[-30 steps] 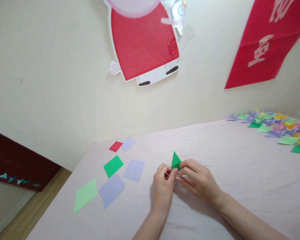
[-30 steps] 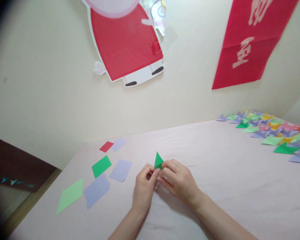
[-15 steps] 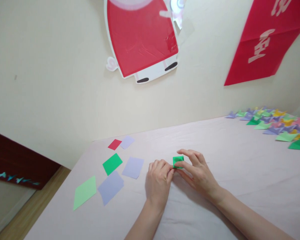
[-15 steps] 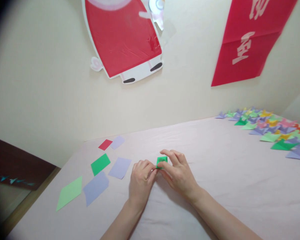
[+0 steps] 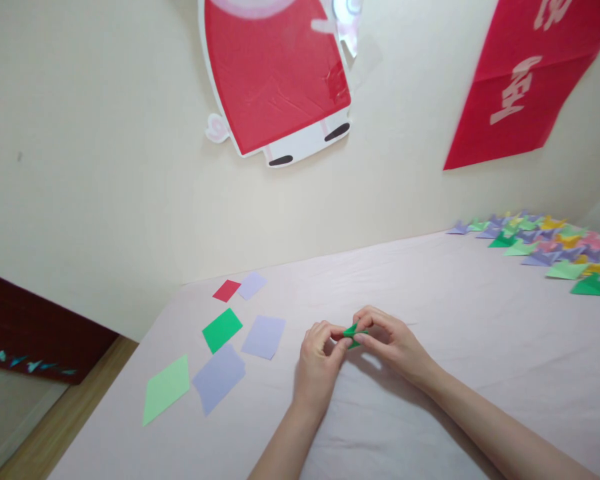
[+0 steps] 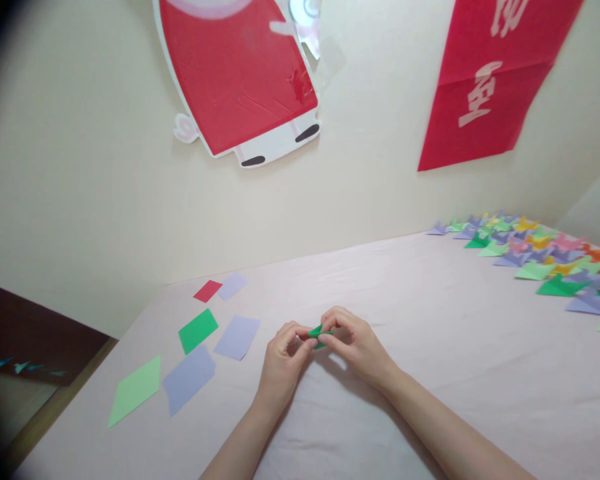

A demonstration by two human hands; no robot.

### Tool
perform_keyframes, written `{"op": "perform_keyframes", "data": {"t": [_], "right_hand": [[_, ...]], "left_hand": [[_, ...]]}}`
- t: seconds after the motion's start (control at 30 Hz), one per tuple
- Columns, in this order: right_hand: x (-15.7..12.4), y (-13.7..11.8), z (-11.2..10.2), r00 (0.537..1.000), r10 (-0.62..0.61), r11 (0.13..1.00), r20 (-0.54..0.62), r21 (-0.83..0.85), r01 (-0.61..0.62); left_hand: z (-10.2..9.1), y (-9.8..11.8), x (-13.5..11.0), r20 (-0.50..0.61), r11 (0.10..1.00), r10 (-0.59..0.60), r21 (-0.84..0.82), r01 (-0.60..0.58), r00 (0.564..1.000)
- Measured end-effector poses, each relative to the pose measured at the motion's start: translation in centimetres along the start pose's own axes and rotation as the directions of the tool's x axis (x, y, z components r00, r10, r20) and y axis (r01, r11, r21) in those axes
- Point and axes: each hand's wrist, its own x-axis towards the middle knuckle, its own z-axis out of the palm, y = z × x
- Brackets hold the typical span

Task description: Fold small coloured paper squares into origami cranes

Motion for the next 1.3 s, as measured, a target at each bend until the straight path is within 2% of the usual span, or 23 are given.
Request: {"op": "perform_keyframes", "data": {"t": [0.13,0.23,0.4,0.47,0.6,0.67,0.83,1.03,1.1,1.3], "right_hand": [[0.1,0.3,0.2,0.994,0.110,0.983,-0.013,0.152,-0.107],[0.0,0.6,0.4,0.989,0.145,0.968,-0.010,0.208,-0.140],[0.0,0.7,0.6,0.981,0.194,0.958,-0.012,0.217,-0.187],[-0.1,0.7,0.6,0.978,0.206,0.956,0.022,0.210,-0.206],[-0.1,0.5,0.6,0.965,0.254,0.961,0.059,0.101,-0.259],[0.0,0.4,0.6,0.963,0.268,0.952,0.043,0.139,-0.271],[0.2,0.1,0.4,0.945,0.328,0.878,0.007,0.367,-0.308],[0.3,0.2,0.8,0.951,0.308,0.872,-0.002,0.401,-0.282],[0.2,0.2,1.0,0.956,0.292,0.891,-0.008,0.365,-0.269],[-0.1,0.3,0.7,0.948,0.316,0.925,-0.022,0.228,-0.304]], "left_hand": [[0.2,0.1,-0.1,0.019,0.996,-0.065,-0.061,0.066,0.998],[0.3,0.3,-0.1,0.013,0.995,-0.074,-0.061,0.075,0.997],[0.1,0.8,-0.1,-0.021,0.999,-0.025,0.028,0.026,0.999],[-0.1,0.9,0.0,-0.012,0.995,0.016,0.094,-0.015,1.000],[-0.1,0.9,0.0,-0.015,0.986,0.048,0.162,-0.045,0.999],[0.2,0.8,-0.1,-0.014,0.996,-0.012,0.087,0.013,1.000],[1.6,0.6,-0.4,0.040,0.976,-0.179,-0.120,0.183,0.983],[1.5,1.1,-0.3,0.028,0.922,-0.243,-0.305,0.240,0.970],[1.2,1.4,-0.3,0.050,0.932,-0.229,-0.276,0.234,0.972],[1.1,2.0,-0.4,0.131,0.978,-0.200,-0.036,0.206,0.971]]}}
